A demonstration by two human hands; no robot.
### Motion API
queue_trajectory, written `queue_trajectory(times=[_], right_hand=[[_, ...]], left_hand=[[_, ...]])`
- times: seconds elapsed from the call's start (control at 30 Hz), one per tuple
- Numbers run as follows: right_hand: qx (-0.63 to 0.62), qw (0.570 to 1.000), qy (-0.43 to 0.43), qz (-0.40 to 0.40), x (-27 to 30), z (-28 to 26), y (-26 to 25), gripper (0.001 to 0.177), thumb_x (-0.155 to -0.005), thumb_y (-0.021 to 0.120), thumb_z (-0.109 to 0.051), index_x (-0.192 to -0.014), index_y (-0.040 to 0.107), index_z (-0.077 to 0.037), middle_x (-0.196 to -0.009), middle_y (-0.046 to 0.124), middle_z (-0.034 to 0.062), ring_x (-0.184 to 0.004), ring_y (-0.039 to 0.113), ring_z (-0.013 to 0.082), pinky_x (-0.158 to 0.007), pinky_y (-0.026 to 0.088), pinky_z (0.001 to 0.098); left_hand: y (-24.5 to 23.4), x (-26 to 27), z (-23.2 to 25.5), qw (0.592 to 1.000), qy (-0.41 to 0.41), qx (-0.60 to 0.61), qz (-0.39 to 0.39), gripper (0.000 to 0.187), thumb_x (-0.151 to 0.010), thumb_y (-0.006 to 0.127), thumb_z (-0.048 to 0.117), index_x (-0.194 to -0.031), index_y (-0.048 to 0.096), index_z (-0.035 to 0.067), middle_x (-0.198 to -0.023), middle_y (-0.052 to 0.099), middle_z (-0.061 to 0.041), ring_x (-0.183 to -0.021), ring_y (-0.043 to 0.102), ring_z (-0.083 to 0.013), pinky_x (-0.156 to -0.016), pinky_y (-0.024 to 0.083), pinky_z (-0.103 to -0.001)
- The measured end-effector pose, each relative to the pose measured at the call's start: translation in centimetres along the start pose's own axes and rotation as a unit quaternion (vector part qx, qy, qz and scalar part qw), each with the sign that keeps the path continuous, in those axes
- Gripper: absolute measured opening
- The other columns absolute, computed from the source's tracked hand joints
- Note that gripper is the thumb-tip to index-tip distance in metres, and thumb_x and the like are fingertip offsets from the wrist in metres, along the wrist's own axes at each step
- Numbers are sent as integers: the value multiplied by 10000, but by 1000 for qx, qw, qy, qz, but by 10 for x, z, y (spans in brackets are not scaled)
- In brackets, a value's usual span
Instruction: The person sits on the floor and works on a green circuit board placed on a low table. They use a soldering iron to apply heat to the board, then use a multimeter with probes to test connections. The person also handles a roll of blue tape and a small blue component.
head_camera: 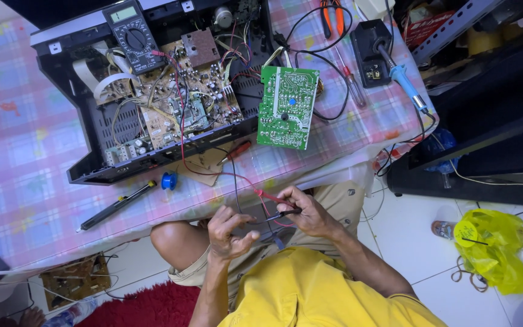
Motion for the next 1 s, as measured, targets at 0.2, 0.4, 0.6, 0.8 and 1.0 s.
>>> queue_trajectory(times=[0.2,0.4,0.6,0.8,1.0], right_hand=[[184,980,-68,6,0,-39,2,252,-903,793,-170,-1115,670,-110,-568,598,70,-507,602,221,-526,492,310],[259,957,-127,20,-6,-110,8,386,-885,803,-191,-1218,625,-115,-600,626,88,-549,669,316,-545,556,389],[267,957,-104,-39,12,-99,3,526,-898,778,-143,-1347,502,-144,-746,511,-4,-532,484,164,-484,362,332],[193,961,-141,-136,25,-103,7,314,-887,850,-237,-1088,636,-125,-863,558,-17,-731,519,127,-644,461,261],[107,968,-193,-123,35,-129,9,176,-930,794,-195,-1007,681,-84,-872,637,21,-726,585,133,-632,504,253]], left_hand=[[-2,21,-28,999,-21,10,-47,858,-798,426,954,-871,818,194,-650,418,9,-551,452,-208,-594,463,-327],[13,-45,33,993,-38,27,-105,308,-1022,620,371,-847,765,163,-713,569,-86,-653,589,-337,-654,515,-392],[25,-30,48,975,-24,120,-183,308,-1061,530,252,-943,710,33,-800,697,-54,-688,625,-177,-649,481,-296],[12,26,7,965,-134,154,-163,337,-1074,524,333,-957,706,76,-739,606,9,-525,416,-71,-505,337,-253],[-5,39,23,978,-53,150,-132,401,-1072,514,375,-875,694,77,-686,572,10,-556,415,-91,-524,338,-264]])
Point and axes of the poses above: each hand's wrist, its own x-axis away from the middle knuckle, its own y-axis out of the palm, z = x × y, the point moved 7 cm from there along -x, towards the middle knuckle
